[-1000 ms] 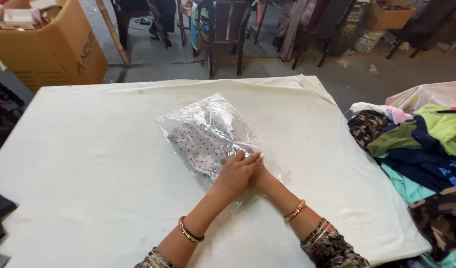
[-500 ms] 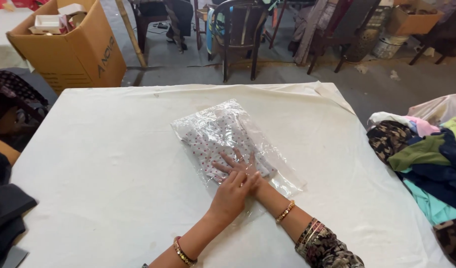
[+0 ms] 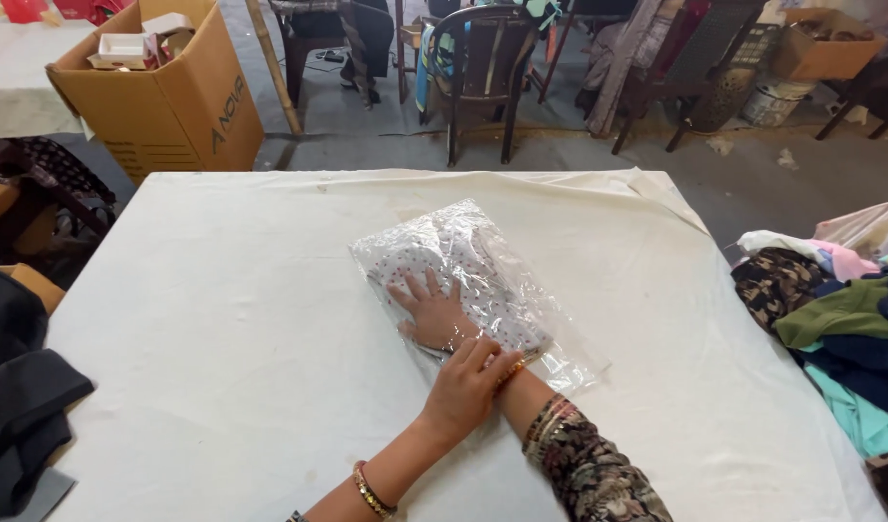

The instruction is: The person folds a pair of white pants with red polka dots on a white table, then places the folded pants into a clear plastic bag. The person smooths the fabric and folds it into a compact rectangle before packaging it.

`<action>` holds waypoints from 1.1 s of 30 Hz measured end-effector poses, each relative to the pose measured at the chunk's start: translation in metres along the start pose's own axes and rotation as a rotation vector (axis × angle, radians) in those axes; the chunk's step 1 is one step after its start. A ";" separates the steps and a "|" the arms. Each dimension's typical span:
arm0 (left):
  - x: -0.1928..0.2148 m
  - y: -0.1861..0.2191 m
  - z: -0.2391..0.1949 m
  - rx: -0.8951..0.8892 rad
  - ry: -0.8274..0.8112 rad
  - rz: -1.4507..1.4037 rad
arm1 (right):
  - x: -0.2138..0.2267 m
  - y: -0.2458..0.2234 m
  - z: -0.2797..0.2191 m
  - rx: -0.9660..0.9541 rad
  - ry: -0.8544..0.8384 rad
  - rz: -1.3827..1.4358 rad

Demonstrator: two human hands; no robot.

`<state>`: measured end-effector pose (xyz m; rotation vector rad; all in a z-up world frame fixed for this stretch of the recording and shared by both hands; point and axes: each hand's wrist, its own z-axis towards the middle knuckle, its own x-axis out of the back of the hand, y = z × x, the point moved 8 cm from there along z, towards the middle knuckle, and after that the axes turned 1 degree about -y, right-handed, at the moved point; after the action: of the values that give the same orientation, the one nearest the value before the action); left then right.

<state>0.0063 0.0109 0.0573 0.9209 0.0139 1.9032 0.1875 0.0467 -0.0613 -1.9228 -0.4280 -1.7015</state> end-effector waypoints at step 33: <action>-0.030 -0.098 -0.037 0.251 -0.493 0.254 | 0.026 0.099 -0.177 0.071 0.208 -0.077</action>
<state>0.0659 0.0513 -0.0239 1.6080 -0.1691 1.8791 0.1032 -0.1382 -0.0416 -1.6778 -0.4804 -1.8869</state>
